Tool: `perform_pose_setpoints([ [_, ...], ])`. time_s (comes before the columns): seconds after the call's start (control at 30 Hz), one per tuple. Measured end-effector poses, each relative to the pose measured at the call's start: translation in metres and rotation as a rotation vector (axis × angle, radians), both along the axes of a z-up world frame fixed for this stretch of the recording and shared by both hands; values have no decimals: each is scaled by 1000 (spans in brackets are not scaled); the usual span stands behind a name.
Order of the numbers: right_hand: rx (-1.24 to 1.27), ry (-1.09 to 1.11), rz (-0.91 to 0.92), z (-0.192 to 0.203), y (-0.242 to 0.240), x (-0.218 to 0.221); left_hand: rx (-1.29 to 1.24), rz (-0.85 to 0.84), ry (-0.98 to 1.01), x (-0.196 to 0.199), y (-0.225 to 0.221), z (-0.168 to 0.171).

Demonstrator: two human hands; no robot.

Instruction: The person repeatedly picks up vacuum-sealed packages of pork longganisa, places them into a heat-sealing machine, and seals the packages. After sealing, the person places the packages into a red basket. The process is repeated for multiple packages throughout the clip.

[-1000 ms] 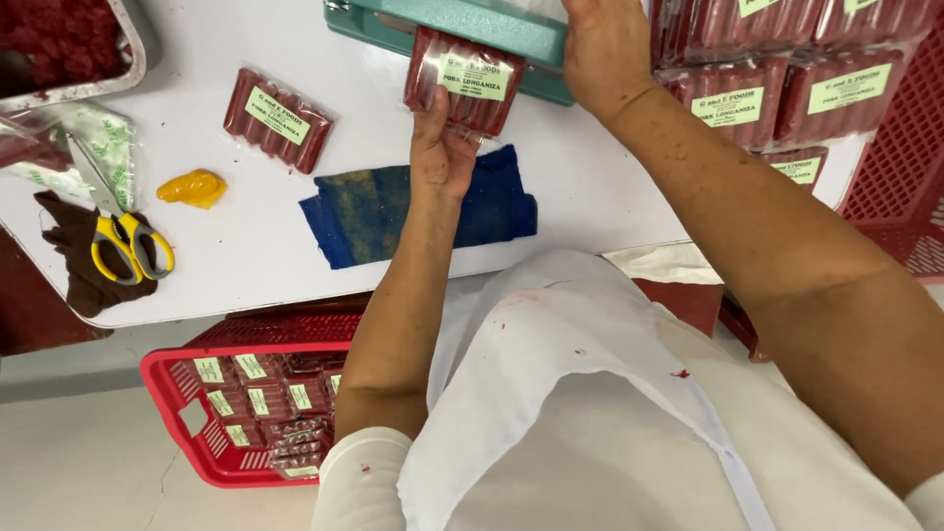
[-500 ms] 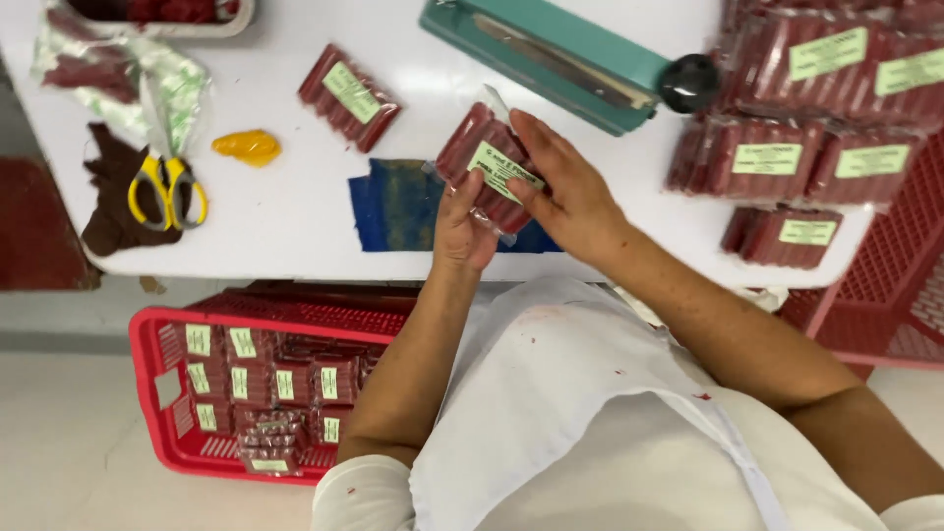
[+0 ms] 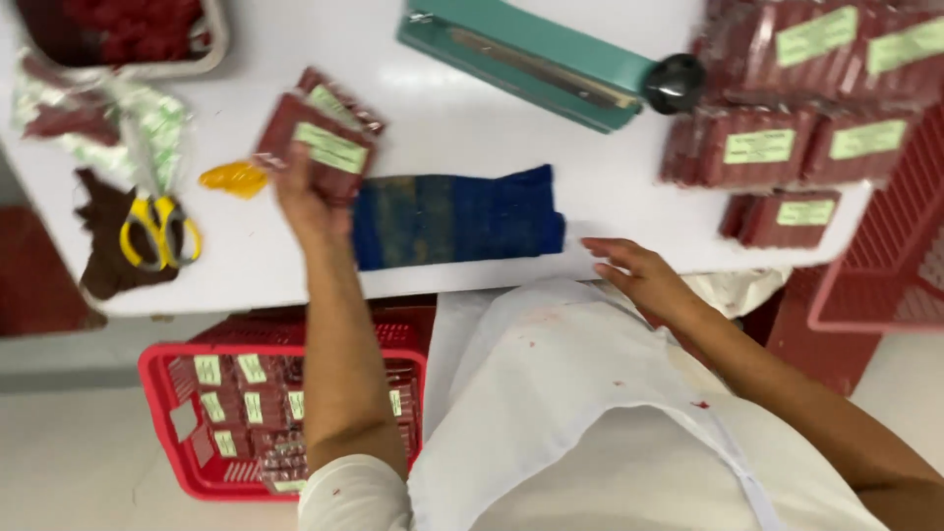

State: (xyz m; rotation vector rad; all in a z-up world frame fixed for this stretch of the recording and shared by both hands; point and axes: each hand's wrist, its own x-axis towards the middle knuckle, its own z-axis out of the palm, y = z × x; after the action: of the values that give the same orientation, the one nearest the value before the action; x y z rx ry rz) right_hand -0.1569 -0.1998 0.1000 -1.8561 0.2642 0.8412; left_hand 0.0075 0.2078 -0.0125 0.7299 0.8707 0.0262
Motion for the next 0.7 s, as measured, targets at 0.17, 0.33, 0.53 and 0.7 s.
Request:
perform_pose_setpoints([
  [0.17, -548, 43, -432, -29, -116, -106, 873, 15, -208, 25, 52, -158],
  [0.33, -748, -206, -674, -33, -207, -89, 1428, -196, 71, 10, 67, -149],
  [0.53, -662, 25, -823, -47, -241, -46, 1517, -361, -90, -40, -30, -40],
  [0.7, -369, -76, -1076, -42, -223, -85, 1422, -740, -259, -123, -164, -36],
])
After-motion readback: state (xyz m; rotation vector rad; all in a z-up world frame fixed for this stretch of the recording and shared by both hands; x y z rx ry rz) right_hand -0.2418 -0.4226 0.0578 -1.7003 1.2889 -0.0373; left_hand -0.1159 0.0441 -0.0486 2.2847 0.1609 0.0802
